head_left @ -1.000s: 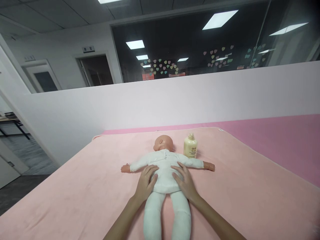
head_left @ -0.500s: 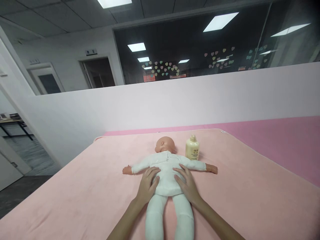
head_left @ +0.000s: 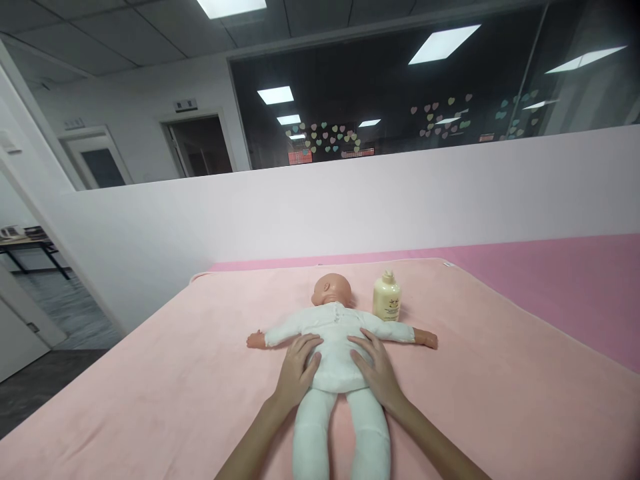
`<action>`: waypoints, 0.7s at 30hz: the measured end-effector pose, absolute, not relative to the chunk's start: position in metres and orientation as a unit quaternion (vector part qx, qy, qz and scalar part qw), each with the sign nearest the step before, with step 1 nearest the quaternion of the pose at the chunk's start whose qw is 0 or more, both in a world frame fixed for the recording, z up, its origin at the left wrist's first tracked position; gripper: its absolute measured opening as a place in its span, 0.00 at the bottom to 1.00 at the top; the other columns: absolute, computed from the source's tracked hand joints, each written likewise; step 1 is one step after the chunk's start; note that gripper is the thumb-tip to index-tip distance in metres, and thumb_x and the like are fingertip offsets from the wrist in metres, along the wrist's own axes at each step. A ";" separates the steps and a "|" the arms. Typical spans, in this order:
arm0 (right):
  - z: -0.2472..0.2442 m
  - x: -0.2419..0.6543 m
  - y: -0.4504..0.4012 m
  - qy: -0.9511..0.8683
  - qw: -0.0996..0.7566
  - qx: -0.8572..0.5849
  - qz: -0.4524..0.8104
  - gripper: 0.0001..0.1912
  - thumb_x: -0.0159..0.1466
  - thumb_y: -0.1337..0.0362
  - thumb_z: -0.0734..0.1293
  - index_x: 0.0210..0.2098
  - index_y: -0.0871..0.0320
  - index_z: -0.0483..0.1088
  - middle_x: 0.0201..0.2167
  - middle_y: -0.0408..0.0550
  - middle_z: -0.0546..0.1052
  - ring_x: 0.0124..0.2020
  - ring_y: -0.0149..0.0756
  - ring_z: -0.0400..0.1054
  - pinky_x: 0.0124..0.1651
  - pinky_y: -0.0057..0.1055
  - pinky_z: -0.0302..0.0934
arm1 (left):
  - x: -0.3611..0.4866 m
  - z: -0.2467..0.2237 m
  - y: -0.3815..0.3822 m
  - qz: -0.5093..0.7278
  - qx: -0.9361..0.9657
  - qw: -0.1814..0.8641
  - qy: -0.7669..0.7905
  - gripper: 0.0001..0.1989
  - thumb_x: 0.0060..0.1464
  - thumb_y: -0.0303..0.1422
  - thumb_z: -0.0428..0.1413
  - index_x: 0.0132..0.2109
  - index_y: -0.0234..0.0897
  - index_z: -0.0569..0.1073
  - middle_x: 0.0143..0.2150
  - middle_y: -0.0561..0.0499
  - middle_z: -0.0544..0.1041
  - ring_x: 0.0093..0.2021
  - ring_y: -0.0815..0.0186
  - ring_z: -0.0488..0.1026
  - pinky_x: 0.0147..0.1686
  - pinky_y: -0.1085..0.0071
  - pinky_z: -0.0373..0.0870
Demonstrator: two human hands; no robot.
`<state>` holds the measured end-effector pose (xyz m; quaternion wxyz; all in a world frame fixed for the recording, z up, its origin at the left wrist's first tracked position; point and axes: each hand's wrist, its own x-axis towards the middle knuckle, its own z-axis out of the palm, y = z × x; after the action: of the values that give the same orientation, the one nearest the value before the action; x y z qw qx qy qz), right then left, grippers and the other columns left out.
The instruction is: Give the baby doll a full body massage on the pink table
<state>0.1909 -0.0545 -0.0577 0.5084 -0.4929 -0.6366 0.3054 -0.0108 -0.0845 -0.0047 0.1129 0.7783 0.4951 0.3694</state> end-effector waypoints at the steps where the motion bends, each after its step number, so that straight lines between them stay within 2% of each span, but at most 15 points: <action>1: -0.058 0.191 -0.055 -0.636 0.509 -0.493 0.305 0.19 0.58 0.51 0.62 0.44 0.50 0.73 0.57 0.49 0.62 0.59 0.45 0.54 0.61 0.44 0.49 | -0.011 -0.005 -0.085 0.369 0.779 0.113 0.495 0.15 0.60 0.38 0.45 0.50 0.42 0.70 0.53 0.47 0.71 0.55 0.59 0.64 0.58 0.53 0.58; 21: -0.059 0.190 -0.054 -0.630 0.521 -0.490 0.303 0.18 0.58 0.51 0.62 0.44 0.50 0.73 0.56 0.50 0.62 0.59 0.44 0.54 0.61 0.44 0.47 | -0.013 -0.009 -0.082 0.373 0.780 0.110 0.490 0.16 0.60 0.38 0.45 0.50 0.42 0.70 0.53 0.47 0.71 0.55 0.59 0.64 0.58 0.51 0.57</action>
<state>0.1898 -0.0540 -0.0593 0.5205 -0.4896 -0.6305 0.3030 -0.0133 -0.0824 -0.0093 0.1101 0.7804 0.4897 0.3729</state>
